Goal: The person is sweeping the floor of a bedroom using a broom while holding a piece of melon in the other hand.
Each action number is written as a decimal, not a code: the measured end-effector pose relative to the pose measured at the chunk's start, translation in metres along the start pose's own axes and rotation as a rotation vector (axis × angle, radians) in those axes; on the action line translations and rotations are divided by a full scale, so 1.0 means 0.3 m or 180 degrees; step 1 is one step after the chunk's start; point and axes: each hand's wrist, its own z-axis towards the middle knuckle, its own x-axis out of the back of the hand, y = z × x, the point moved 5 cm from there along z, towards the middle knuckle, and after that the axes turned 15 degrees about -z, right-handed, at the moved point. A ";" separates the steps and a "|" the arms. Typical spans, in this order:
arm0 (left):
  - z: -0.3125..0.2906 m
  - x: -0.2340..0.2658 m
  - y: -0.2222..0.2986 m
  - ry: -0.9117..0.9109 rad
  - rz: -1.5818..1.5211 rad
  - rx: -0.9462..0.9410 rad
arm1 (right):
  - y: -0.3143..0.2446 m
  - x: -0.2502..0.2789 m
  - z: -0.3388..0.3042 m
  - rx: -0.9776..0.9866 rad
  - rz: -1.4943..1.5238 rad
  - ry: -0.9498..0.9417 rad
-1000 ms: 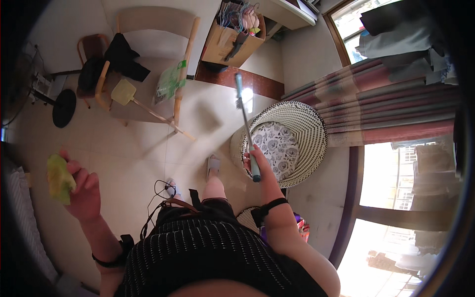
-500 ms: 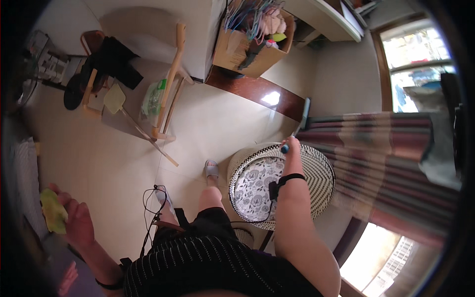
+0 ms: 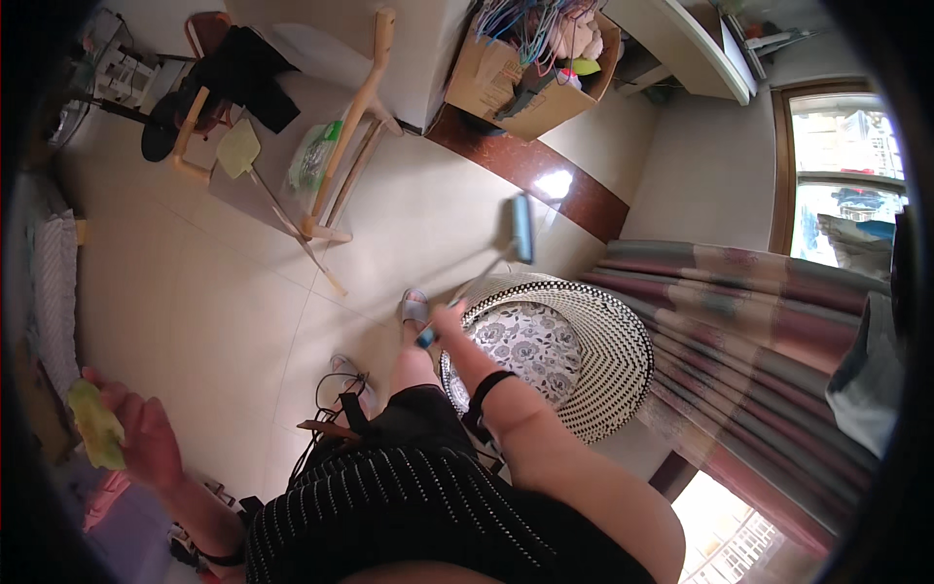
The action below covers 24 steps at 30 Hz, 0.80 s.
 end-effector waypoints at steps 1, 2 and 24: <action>-0.019 0.007 0.019 0.0007 -0.0023 -0.0044 | 0.067 -0.067 -0.103 -0.0182 -0.0257 -0.0452; -0.041 0.016 0.040 0.0012 -0.0054 -0.0088 | 0.123 -0.103 -0.197 -0.0450 -0.0557 -0.0715; -0.344 0.092 0.348 -0.0314 -0.0304 -0.0579 | -0.463 0.178 -0.114 0.1159 -0.1559 -0.0278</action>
